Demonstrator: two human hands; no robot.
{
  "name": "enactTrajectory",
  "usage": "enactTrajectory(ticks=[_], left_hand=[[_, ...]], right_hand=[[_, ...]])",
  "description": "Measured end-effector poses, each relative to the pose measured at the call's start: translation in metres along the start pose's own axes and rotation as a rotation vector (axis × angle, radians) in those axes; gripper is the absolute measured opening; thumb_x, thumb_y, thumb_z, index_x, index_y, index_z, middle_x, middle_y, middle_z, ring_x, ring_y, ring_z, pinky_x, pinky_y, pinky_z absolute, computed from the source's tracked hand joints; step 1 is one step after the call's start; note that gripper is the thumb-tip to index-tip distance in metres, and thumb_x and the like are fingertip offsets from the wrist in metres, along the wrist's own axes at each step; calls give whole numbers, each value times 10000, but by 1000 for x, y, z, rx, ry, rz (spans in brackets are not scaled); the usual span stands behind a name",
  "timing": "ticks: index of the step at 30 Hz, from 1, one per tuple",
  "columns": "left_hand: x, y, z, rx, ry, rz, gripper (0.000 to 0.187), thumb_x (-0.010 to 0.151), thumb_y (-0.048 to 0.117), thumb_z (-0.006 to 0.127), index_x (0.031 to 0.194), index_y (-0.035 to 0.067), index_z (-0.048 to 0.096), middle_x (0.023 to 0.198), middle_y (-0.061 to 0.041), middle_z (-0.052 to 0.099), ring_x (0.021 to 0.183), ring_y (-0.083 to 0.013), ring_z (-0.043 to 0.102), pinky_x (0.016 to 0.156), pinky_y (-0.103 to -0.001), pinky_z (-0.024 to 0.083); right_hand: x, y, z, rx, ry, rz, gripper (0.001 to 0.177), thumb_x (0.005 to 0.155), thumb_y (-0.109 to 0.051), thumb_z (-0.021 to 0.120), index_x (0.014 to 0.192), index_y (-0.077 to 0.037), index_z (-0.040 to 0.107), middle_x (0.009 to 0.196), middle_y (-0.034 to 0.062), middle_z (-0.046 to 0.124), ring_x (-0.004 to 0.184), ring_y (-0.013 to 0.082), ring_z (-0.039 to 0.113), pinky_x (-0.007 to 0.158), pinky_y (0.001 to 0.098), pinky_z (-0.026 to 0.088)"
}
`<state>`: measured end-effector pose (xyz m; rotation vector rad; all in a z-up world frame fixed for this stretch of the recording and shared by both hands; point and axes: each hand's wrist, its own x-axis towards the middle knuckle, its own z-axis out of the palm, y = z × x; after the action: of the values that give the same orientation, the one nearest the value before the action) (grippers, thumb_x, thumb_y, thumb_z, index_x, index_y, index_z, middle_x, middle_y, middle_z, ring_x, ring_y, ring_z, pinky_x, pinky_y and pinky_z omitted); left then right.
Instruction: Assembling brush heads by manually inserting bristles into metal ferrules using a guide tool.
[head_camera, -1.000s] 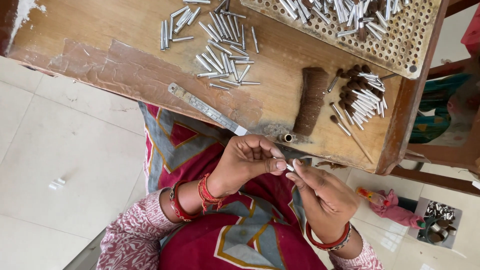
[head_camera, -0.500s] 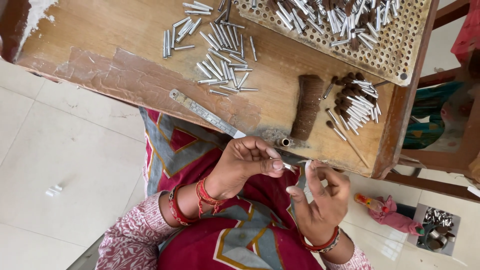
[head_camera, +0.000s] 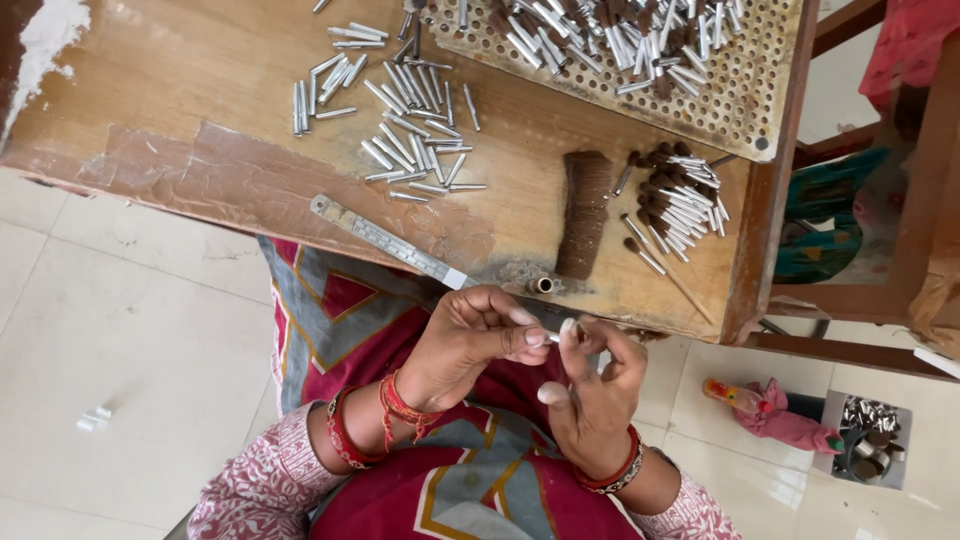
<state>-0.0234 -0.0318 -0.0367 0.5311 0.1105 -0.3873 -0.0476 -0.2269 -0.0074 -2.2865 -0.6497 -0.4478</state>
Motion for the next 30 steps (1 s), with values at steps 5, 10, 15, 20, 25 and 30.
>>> enactTrajectory(ticks=[5,10,15,20,25,30], left_hand=[[-1,-4,0,64,15,3,125,887,-38,774,984,-36,697,921,-160,761,825,-221,767,782,-352,651],[0,-9,7,179,56,85,170,871,-55,782,1025,-46,711,952,-137,760,869,-182,746,806,-314,634],[1,-5,5,113,42,63,187,876,-103,767,1053,-63,720,1026,-140,764,936,-191,725,867,-334,595],[6,27,11,195,29,227,159,912,-106,713,1055,-35,719,1075,-160,766,1002,-204,724,928,-356,577],[14,34,9,172,120,289,141,922,-86,684,1033,-1,673,1029,-163,771,998,-232,746,910,-375,600],[17,31,3,31,134,287,109,972,-27,694,1073,4,665,1026,-162,765,943,-223,748,872,-358,623]], right_hand=[[22,-11,-10,-20,27,-41,464,992,-267,653,1382,-20,601,1371,152,511,1176,282,544,1029,407,476],[35,-14,-14,-107,84,-136,325,942,-67,772,1257,-103,702,1194,98,662,1111,280,638,1013,396,543],[41,7,-21,-123,174,-30,270,930,-19,741,1192,-58,686,1156,97,724,1096,258,670,973,374,534],[54,71,-57,-508,34,89,283,911,-49,742,1190,-59,693,1115,91,723,1117,280,602,954,427,480],[54,79,-67,-484,-27,56,336,847,-23,746,1175,-37,676,1065,122,693,1112,342,618,939,438,498],[29,41,-53,-7,153,89,334,936,129,633,1225,-32,676,1137,116,628,932,188,681,779,267,555]])
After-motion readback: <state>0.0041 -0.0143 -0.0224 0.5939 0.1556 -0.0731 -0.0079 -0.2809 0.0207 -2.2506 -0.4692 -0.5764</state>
